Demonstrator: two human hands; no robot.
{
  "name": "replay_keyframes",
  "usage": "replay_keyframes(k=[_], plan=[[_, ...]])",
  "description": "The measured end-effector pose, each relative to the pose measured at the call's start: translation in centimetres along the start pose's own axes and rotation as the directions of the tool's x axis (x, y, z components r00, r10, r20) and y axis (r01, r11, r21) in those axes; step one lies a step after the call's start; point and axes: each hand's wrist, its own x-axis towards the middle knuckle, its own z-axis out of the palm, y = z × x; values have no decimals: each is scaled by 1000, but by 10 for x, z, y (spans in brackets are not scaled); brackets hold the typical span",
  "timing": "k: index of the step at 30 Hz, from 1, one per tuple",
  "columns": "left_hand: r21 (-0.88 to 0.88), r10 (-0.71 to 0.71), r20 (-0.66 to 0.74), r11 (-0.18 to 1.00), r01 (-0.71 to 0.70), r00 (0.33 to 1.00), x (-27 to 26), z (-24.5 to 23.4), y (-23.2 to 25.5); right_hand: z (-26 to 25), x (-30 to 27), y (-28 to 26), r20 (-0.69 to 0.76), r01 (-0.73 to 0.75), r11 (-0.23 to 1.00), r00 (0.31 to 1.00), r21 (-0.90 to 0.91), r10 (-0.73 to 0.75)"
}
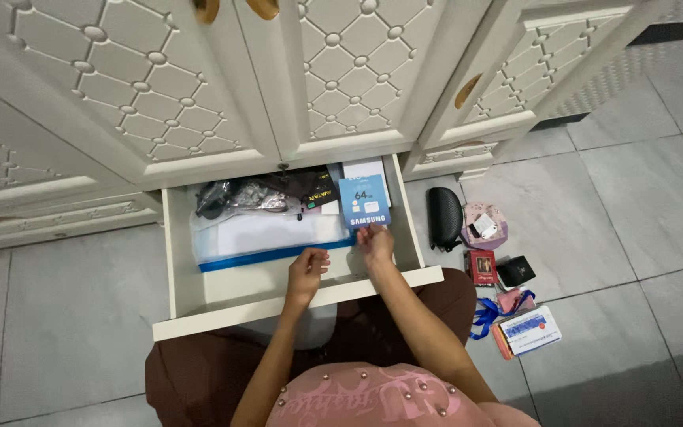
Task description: The person opens a wardrobe door, then opens a drawer and removes various items one by one, placing them on the floor. Items include a pouch, boxes, a lanyard, a tablet, and plastic bags.
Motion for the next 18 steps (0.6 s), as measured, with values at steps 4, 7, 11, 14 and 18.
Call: replay_keyframes(k=[4,7,11,14,18], plan=[[-152,-6,-11,988,4,1000,3,18,33,5,-64,-17,246,100,995,964,1,-97],[-271,-25,118,961,56,993,2,39,71,16,-130,-47,216,134,991,967,19,-135],[-260,33,164,965,11,986,-7,68,113,33,-204,-95,322,262,964,909,51,-264],[-199,70,172,979,-35,983,-11,84,136,40,-239,-125,353,338,939,873,63,-338],[-174,130,233,981,-90,964,-15,106,157,34,-257,-155,317,468,883,833,33,-453]])
